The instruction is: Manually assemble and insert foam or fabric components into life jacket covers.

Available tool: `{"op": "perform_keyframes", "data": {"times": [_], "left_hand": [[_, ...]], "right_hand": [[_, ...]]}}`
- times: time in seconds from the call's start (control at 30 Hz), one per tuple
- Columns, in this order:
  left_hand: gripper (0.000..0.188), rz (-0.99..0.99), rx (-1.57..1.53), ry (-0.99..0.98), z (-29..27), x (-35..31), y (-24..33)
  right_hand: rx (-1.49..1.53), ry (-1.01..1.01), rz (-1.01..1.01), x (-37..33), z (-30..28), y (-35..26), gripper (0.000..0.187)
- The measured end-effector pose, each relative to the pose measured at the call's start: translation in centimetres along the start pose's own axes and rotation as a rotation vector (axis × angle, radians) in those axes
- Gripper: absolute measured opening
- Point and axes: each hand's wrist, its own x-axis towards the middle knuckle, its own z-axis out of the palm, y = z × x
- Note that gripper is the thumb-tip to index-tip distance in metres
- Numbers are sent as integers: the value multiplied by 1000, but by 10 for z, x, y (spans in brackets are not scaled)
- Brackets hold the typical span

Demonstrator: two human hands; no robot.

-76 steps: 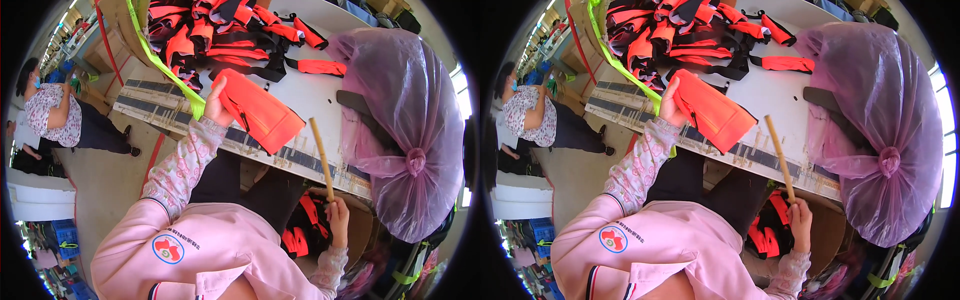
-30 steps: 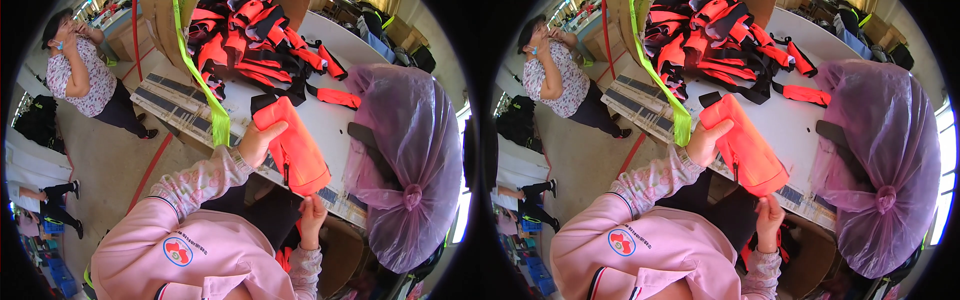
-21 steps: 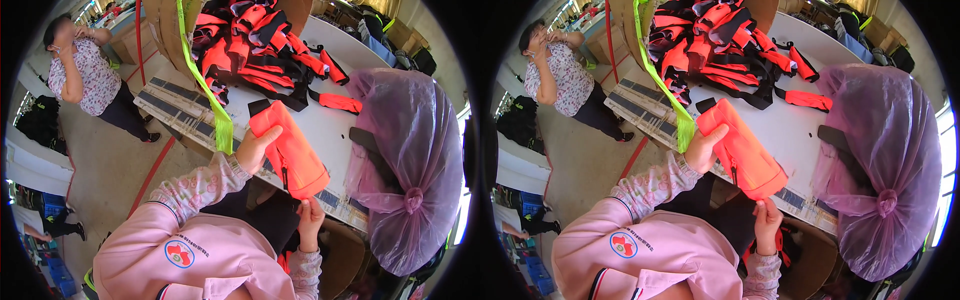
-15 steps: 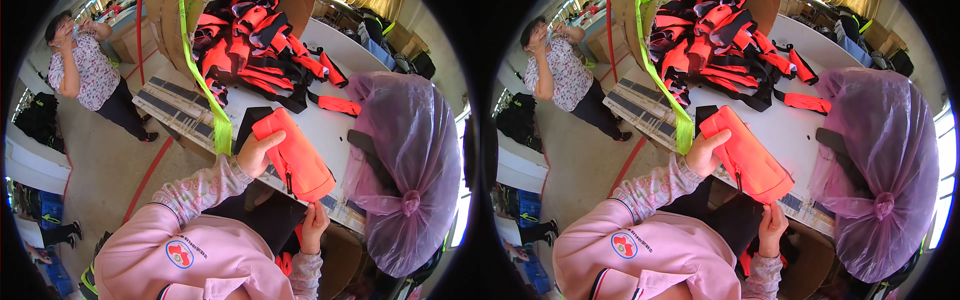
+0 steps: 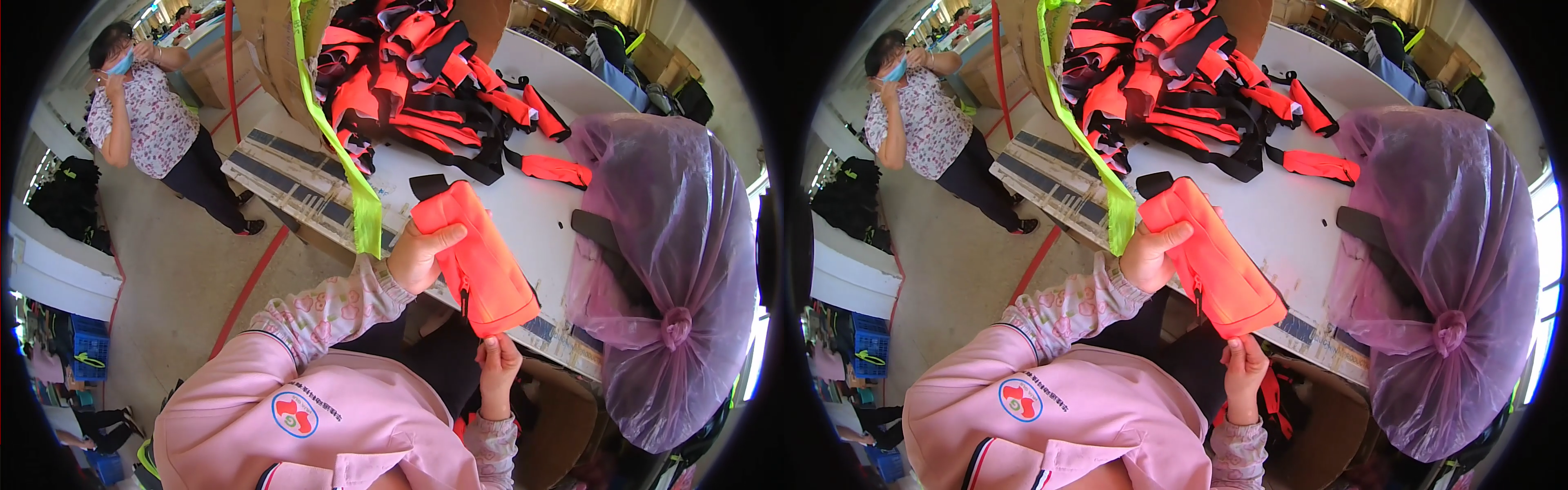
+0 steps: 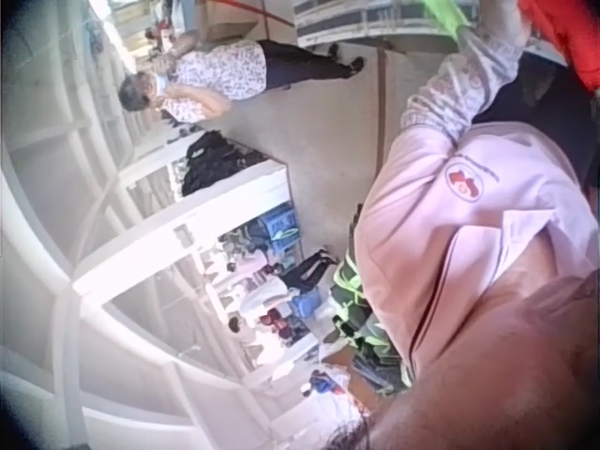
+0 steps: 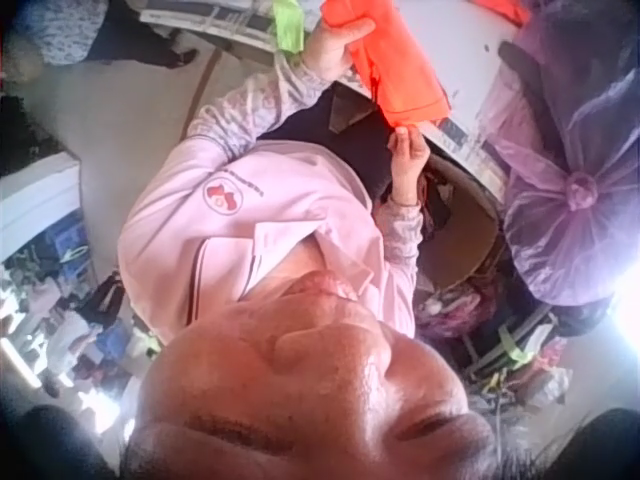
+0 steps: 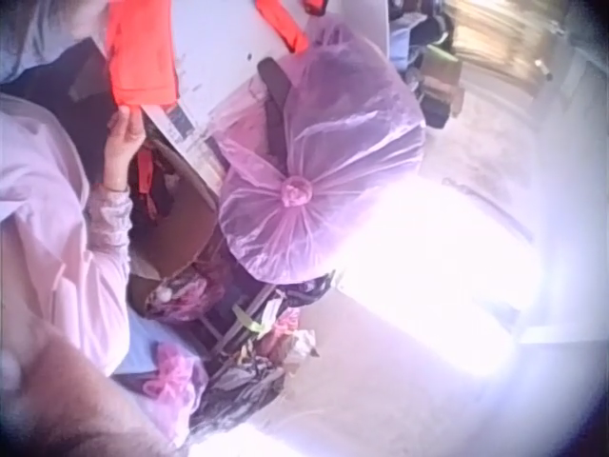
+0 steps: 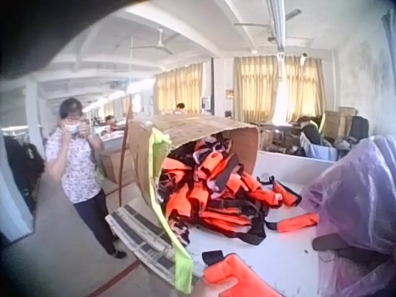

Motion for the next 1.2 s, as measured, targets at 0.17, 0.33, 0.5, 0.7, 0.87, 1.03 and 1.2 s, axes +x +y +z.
{"op": "perform_keyframes", "data": {"times": [0.17, 0.33, 0.5, 0.7, 0.87, 1.03, 1.2], "left_hand": [[37, -17, 21, 19, 2, 0, -1], [24, -14, -23, 210, -4, 9, -1], [21, -122, 47, 270, -12, 15, 3], [21, -168, 109, 265, -7, 7, -7], [20, -95, 213, 283, 1, -3, -22], [18, -24, 271, 274, 1, -7, -24], [18, -47, 233, 268, 6, -11, -21]], "right_hand": [[17, -33, -25, 5, -2, 11, 22], [-260, -61, -52, 12, -48, 22, 18], [-477, -107, -187, -8, -84, 40, 17], [-442, -64, -171, -8, -54, 35, 14], [-353, -38, -129, -5, -21, 37, 16], [-113, -60, -1, -17, 6, 37, 21], [-22, -70, 106, -25, 9, 28, 21]]}}
